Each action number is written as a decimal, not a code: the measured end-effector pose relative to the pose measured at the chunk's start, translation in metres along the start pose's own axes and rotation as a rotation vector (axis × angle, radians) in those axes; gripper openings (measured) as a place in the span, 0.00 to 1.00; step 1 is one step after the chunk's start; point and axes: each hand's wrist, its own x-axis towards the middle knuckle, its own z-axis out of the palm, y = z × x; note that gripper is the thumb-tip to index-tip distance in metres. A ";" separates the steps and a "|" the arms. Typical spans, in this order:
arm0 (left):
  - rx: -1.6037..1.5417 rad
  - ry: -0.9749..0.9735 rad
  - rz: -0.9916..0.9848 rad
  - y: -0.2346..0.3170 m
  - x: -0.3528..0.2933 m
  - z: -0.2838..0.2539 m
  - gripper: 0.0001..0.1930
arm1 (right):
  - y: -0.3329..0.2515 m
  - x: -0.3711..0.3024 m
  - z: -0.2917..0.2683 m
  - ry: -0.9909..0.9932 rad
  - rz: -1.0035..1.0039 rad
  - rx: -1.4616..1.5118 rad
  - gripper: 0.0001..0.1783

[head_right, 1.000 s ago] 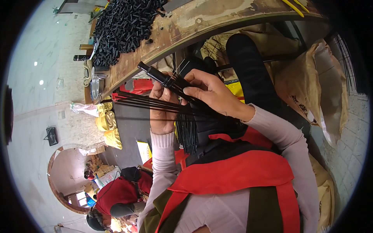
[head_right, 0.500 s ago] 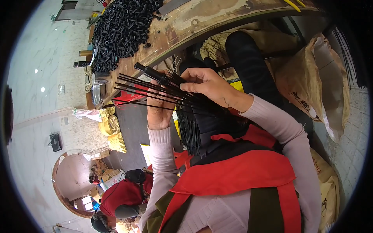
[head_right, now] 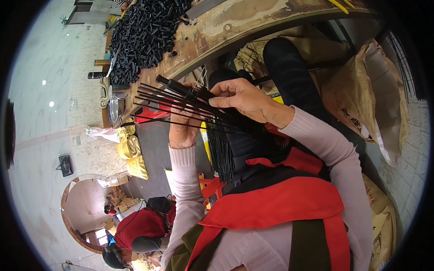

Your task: Assembling black tubing and wire components at a factory workbench using pliers.

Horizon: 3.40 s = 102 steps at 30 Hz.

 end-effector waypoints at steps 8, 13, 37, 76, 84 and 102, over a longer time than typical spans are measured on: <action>-0.065 -0.091 0.044 0.001 0.004 -0.001 0.29 | -0.015 -0.004 0.002 -0.027 0.060 0.022 0.07; 0.020 -0.105 -0.012 0.003 0.001 0.002 0.27 | -0.013 -0.007 -0.004 -0.040 0.077 0.071 0.07; 0.054 -0.332 -0.020 0.011 -0.022 0.004 0.19 | 0.012 -0.041 0.024 0.030 -0.018 0.001 0.09; 0.191 0.110 0.438 -0.019 -0.010 0.059 0.07 | 0.012 -0.024 0.041 0.418 -0.450 -0.036 0.07; 0.248 0.211 0.400 -0.018 -0.005 0.047 0.12 | 0.017 -0.027 0.049 0.394 -0.506 -0.258 0.09; 0.450 0.372 0.458 -0.030 0.051 0.024 0.10 | -0.005 0.022 0.007 0.332 -0.269 -0.044 0.11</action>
